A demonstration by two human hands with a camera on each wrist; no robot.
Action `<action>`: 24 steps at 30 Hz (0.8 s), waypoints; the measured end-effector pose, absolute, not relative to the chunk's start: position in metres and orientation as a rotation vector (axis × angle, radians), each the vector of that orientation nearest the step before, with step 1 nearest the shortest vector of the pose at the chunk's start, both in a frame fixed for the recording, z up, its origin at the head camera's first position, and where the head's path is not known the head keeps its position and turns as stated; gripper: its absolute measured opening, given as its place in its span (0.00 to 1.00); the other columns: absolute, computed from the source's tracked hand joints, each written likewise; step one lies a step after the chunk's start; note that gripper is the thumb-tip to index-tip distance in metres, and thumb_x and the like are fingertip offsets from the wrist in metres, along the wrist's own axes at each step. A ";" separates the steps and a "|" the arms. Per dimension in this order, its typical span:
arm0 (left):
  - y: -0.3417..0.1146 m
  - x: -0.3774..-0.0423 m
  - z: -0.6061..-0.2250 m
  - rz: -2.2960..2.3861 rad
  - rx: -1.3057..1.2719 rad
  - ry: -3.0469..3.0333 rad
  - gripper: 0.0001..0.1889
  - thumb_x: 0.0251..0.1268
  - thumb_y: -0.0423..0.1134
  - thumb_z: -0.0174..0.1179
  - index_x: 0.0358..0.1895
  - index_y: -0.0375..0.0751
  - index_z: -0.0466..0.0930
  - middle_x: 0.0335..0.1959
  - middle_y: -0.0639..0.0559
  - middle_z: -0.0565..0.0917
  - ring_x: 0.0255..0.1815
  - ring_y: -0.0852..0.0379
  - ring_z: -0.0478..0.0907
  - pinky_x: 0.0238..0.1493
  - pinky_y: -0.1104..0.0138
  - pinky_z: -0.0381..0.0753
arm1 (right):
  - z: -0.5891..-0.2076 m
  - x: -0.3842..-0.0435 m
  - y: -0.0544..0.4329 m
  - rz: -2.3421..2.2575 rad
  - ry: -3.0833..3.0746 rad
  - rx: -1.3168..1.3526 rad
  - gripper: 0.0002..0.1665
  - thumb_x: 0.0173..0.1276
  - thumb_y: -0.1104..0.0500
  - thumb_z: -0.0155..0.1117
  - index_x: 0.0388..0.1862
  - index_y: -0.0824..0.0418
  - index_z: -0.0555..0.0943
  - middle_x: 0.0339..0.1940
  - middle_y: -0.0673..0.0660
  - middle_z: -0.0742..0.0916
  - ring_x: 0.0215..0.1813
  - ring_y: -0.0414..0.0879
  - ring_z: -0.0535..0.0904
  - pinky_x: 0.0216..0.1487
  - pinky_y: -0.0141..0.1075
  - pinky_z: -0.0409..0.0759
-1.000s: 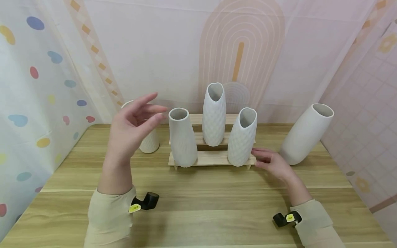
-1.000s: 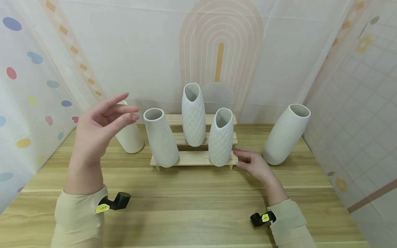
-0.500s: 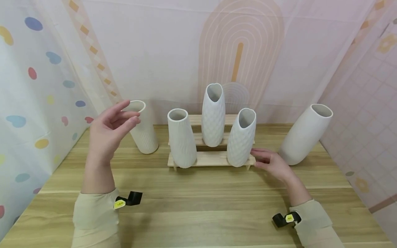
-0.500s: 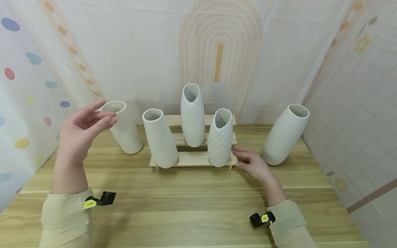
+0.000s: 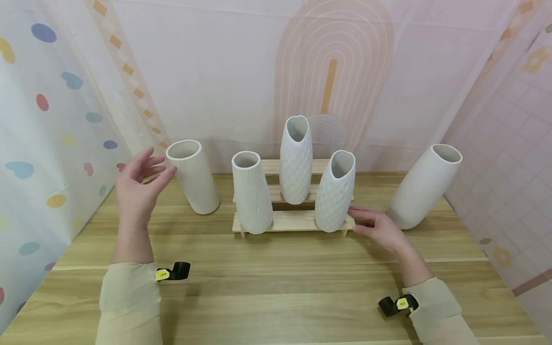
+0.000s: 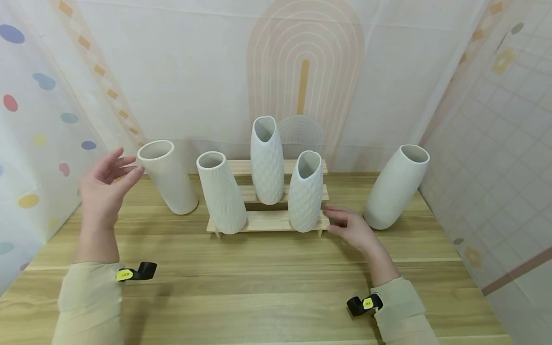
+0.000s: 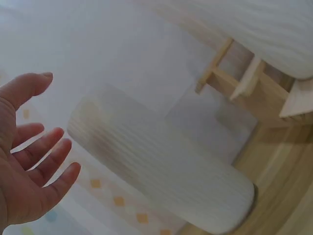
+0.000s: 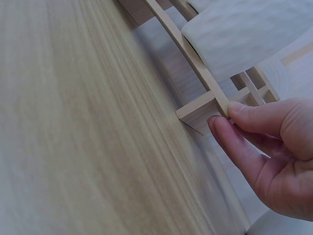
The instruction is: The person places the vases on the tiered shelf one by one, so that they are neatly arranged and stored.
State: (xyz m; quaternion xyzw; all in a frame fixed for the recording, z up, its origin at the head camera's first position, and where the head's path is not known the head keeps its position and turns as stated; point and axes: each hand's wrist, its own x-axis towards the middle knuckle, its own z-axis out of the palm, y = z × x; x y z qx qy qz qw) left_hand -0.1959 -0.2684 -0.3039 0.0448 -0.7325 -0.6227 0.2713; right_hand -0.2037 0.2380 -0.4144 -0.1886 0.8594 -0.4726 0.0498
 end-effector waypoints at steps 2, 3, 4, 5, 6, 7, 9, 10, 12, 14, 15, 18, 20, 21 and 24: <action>-0.273 -0.200 -0.311 -1.597 0.148 -2.078 0.36 0.57 0.37 0.73 0.71 0.47 0.71 0.56 0.50 0.81 0.55 0.56 0.77 0.54 0.72 0.76 | -0.414 -0.204 0.238 -1.443 2.614 -0.579 0.27 0.69 0.66 0.65 0.66 0.72 0.74 0.68 0.70 0.73 0.69 0.65 0.68 0.64 0.56 0.71; -0.274 -0.203 -0.315 -1.554 0.149 -2.132 0.37 0.58 0.39 0.73 0.72 0.48 0.69 0.59 0.49 0.79 0.58 0.55 0.75 0.58 0.69 0.75 | -0.414 -0.204 0.238 -1.441 2.615 -0.583 0.27 0.69 0.66 0.65 0.66 0.72 0.74 0.68 0.70 0.73 0.68 0.66 0.68 0.63 0.56 0.71; -0.276 -0.205 -0.319 -1.518 0.142 -2.180 0.38 0.58 0.41 0.72 0.73 0.48 0.67 0.62 0.48 0.78 0.61 0.53 0.73 0.61 0.66 0.74 | -0.414 -0.204 0.238 -1.439 2.618 -0.586 0.27 0.69 0.66 0.65 0.66 0.72 0.74 0.68 0.71 0.73 0.68 0.66 0.68 0.63 0.56 0.71; -0.278 -0.208 -0.322 -1.488 0.126 -2.220 0.40 0.59 0.42 0.72 0.74 0.49 0.65 0.64 0.46 0.76 0.63 0.52 0.72 0.63 0.62 0.73 | -0.414 -0.205 0.237 -1.439 2.617 -0.590 0.27 0.69 0.66 0.65 0.66 0.73 0.74 0.68 0.71 0.73 0.68 0.66 0.69 0.63 0.56 0.72; -0.279 -0.210 -0.326 -1.478 0.104 -2.246 0.41 0.59 0.43 0.72 0.75 0.49 0.63 0.66 0.45 0.74 0.65 0.51 0.70 0.64 0.59 0.71 | -0.414 -0.204 0.237 -1.437 2.621 -0.590 0.27 0.69 0.66 0.65 0.66 0.73 0.74 0.68 0.71 0.73 0.68 0.66 0.69 0.63 0.56 0.72; -0.280 -0.213 -0.329 -1.478 0.080 -2.260 0.42 0.59 0.43 0.72 0.76 0.49 0.62 0.67 0.44 0.73 0.66 0.50 0.69 0.65 0.56 0.70 | -0.414 -0.204 0.238 -1.439 2.620 -0.590 0.27 0.69 0.67 0.65 0.65 0.73 0.74 0.68 0.71 0.73 0.68 0.66 0.69 0.63 0.56 0.71; -0.281 -0.218 -0.336 -1.499 0.037 -2.263 0.44 0.58 0.41 0.73 0.77 0.49 0.59 0.69 0.42 0.71 0.67 0.49 0.68 0.66 0.52 0.68 | -0.414 -0.204 0.238 -1.437 2.624 -0.583 0.27 0.69 0.67 0.65 0.65 0.73 0.74 0.68 0.71 0.73 0.68 0.66 0.69 0.63 0.56 0.71; -0.281 -0.221 -0.339 -1.513 0.018 -2.260 0.45 0.57 0.40 0.73 0.78 0.50 0.58 0.69 0.42 0.71 0.67 0.49 0.67 0.66 0.50 0.67 | -0.414 -0.204 0.238 -1.437 2.625 -0.579 0.27 0.69 0.67 0.65 0.65 0.73 0.74 0.68 0.71 0.73 0.68 0.66 0.69 0.63 0.56 0.71; -0.280 -0.226 -0.344 -1.539 -0.015 -2.248 0.47 0.56 0.39 0.74 0.78 0.54 0.57 0.70 0.44 0.70 0.67 0.51 0.67 0.65 0.47 0.66 | -0.414 -0.203 0.238 -1.442 2.623 -0.568 0.27 0.69 0.67 0.65 0.65 0.73 0.74 0.68 0.71 0.73 0.68 0.66 0.69 0.63 0.56 0.71; -0.279 -0.231 -0.348 -1.568 -0.044 -2.225 0.47 0.55 0.37 0.74 0.77 0.57 0.58 0.69 0.47 0.71 0.67 0.52 0.67 0.64 0.44 0.67 | -0.414 -0.203 0.237 -1.444 2.623 -0.568 0.27 0.69 0.67 0.65 0.65 0.73 0.74 0.68 0.71 0.73 0.68 0.66 0.69 0.63 0.55 0.72; -0.278 -0.233 -0.350 -1.585 -0.056 -2.208 0.47 0.54 0.37 0.75 0.77 0.59 0.60 0.69 0.49 0.71 0.66 0.53 0.67 0.63 0.44 0.68 | -0.414 -0.203 0.237 -1.446 2.622 -0.570 0.27 0.69 0.67 0.65 0.65 0.73 0.74 0.68 0.71 0.73 0.68 0.66 0.69 0.63 0.54 0.72; -0.276 -0.239 -0.356 -1.626 -0.075 -2.159 0.45 0.53 0.34 0.75 0.75 0.60 0.63 0.66 0.52 0.72 0.63 0.54 0.69 0.60 0.48 0.72 | -0.414 -0.203 0.237 -1.450 2.620 -0.583 0.27 0.69 0.67 0.65 0.65 0.73 0.74 0.67 0.72 0.74 0.68 0.66 0.68 0.62 0.52 0.73; -0.274 -0.243 -0.360 -1.657 -0.081 -2.119 0.44 0.52 0.32 0.75 0.73 0.59 0.65 0.64 0.54 0.73 0.60 0.54 0.71 0.57 0.55 0.74 | -0.415 -0.203 0.237 -1.449 2.620 -0.591 0.27 0.69 0.67 0.65 0.65 0.74 0.74 0.67 0.72 0.74 0.68 0.66 0.68 0.62 0.51 0.74; -0.274 -0.246 -0.362 -1.666 -0.083 -2.107 0.44 0.51 0.31 0.75 0.73 0.58 0.66 0.63 0.54 0.73 0.59 0.54 0.71 0.55 0.58 0.75 | -0.415 -0.203 0.237 -1.453 2.618 -0.588 0.27 0.69 0.67 0.65 0.65 0.73 0.74 0.67 0.72 0.74 0.68 0.66 0.69 0.62 0.51 0.74; -0.271 -0.249 -0.367 -1.675 -0.075 -2.101 0.42 0.51 0.29 0.75 0.72 0.55 0.68 0.61 0.54 0.74 0.57 0.54 0.72 0.52 0.63 0.75 | -0.415 -0.204 0.236 -1.450 2.624 -0.590 0.26 0.69 0.67 0.65 0.64 0.73 0.74 0.67 0.71 0.74 0.68 0.66 0.68 0.63 0.50 0.73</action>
